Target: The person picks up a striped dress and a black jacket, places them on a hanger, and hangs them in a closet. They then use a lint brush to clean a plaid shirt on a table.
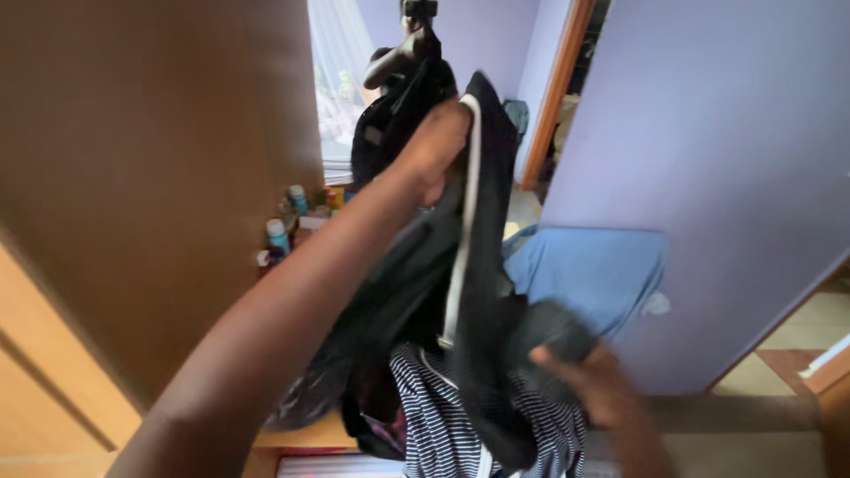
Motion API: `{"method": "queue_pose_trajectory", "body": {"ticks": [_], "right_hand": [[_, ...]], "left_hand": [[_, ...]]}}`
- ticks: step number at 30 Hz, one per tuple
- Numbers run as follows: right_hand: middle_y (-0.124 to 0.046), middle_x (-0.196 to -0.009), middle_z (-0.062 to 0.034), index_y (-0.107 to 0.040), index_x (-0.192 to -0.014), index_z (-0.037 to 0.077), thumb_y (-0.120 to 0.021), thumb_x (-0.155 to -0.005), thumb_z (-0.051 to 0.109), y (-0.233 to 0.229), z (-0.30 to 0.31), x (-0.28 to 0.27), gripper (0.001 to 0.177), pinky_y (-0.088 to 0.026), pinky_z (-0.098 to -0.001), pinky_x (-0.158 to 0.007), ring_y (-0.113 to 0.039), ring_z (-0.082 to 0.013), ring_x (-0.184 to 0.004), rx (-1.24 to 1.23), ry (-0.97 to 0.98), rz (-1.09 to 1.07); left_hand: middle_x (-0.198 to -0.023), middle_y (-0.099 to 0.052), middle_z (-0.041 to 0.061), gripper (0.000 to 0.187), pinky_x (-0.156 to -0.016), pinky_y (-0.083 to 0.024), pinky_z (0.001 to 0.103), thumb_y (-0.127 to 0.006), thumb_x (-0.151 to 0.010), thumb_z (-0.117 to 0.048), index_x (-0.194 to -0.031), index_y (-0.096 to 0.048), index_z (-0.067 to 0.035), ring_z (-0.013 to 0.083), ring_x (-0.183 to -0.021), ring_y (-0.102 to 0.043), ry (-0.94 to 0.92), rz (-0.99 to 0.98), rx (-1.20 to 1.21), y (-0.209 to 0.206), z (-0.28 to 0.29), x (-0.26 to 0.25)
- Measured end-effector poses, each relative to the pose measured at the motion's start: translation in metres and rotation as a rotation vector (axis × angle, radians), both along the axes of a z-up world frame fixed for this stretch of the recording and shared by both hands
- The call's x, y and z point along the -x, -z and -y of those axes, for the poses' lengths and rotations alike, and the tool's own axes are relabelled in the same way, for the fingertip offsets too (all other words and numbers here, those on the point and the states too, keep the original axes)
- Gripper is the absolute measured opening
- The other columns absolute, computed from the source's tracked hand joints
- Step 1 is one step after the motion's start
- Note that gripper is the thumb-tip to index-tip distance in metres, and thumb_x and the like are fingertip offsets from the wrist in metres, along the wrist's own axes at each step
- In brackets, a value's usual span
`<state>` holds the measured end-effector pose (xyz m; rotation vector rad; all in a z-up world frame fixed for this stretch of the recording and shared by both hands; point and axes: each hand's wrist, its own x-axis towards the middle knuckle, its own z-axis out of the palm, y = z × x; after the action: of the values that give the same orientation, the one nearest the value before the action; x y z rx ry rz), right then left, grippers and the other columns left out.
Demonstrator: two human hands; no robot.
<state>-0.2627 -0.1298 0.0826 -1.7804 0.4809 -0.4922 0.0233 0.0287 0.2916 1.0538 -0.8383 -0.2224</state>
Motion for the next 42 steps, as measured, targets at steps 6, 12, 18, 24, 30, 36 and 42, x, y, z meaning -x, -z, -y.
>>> {"method": "queue_pose_trajectory", "body": {"ticks": [6,12,18,24,30,36,42], "right_hand": [[-0.078,-0.104,-0.0128,-0.076,-0.12,0.003,-0.072,-0.089,0.046,0.045,-0.012,0.003,0.052,-0.052,-0.0372,-0.086,-0.068,-0.023,-0.095,-0.033,0.224,-0.029],[-0.06,-0.132,-0.0081,-0.05,-0.145,0.007,-0.053,-0.106,0.042,-0.065,0.022,0.0,0.052,-0.054,-0.0402,-0.097,-0.062,-0.0219,-0.116,-0.279,-0.247,1.017],[-0.074,-0.102,-0.0104,-0.068,-0.118,0.001,-0.056,-0.101,0.027,-0.068,-0.019,-0.075,0.033,-0.055,-0.0372,-0.086,-0.07,-0.022,-0.093,0.387,0.118,0.687],[-0.072,-0.11,-0.0236,-0.069,-0.116,0.002,-0.07,-0.082,0.013,0.174,-0.007,-0.036,0.036,-0.056,-0.0453,-0.092,-0.068,-0.0436,-0.108,0.451,-0.08,0.247],[-0.072,-0.105,-0.0106,-0.074,-0.112,0.007,-0.079,-0.079,0.014,0.226,0.098,0.024,0.035,-0.055,-0.0412,-0.079,-0.068,-0.0276,-0.088,-0.409,0.19,0.25],[-0.072,-0.123,-0.005,-0.068,-0.124,0.009,-0.072,-0.094,0.023,0.165,0.123,0.102,0.034,-0.052,-0.0422,-0.102,-0.067,-0.0224,-0.112,-0.893,0.183,0.605],[-0.067,-0.136,-0.0037,-0.062,-0.137,0.012,-0.051,-0.097,0.056,0.08,0.073,0.122,0.06,-0.04,-0.0479,-0.113,-0.06,-0.0243,-0.127,-0.876,0.061,0.858]], "left_hand": [[-0.112,-0.073,0.015,0.046,-0.089,-0.062,0.044,-0.045,-0.103,-0.04,-0.126,-0.062,-0.003,0.0279,-0.101,-0.071,0.419,-0.368,0.008,0.009,0.002,0.029],[-0.112,-0.069,0.014,0.053,-0.09,-0.056,0.042,-0.038,-0.106,-0.045,-0.127,-0.062,-0.003,0.0241,-0.098,-0.067,0.315,-0.248,-0.218,0.026,0.039,0.056],[-0.115,-0.064,0.008,0.046,-0.095,-0.051,0.039,-0.039,-0.104,-0.042,-0.136,-0.05,-0.011,0.0192,-0.105,-0.061,0.154,-0.03,-0.228,0.031,0.101,0.105],[-0.096,-0.066,0.01,0.039,-0.068,-0.054,0.04,-0.046,-0.094,-0.028,-0.132,-0.051,-0.022,0.0226,-0.082,-0.064,-0.064,-0.091,-0.393,0.033,0.092,0.108],[-0.073,-0.066,0.01,0.028,-0.057,-0.047,0.039,-0.072,-0.087,-0.031,-0.088,-0.069,-0.003,0.0208,-0.063,-0.061,-0.616,0.287,-0.415,0.136,0.124,0.066],[-0.079,-0.076,0.013,0.033,-0.052,-0.063,0.04,-0.055,-0.091,-0.03,-0.096,-0.071,-0.002,0.0226,-0.059,-0.075,-0.021,-0.349,-0.431,0.135,0.114,0.088],[-0.077,-0.072,0.01,0.037,-0.057,-0.063,0.036,-0.051,-0.096,-0.038,-0.104,-0.067,-0.005,0.0198,-0.06,-0.073,0.048,-0.272,-0.539,0.116,0.121,0.133]]}}
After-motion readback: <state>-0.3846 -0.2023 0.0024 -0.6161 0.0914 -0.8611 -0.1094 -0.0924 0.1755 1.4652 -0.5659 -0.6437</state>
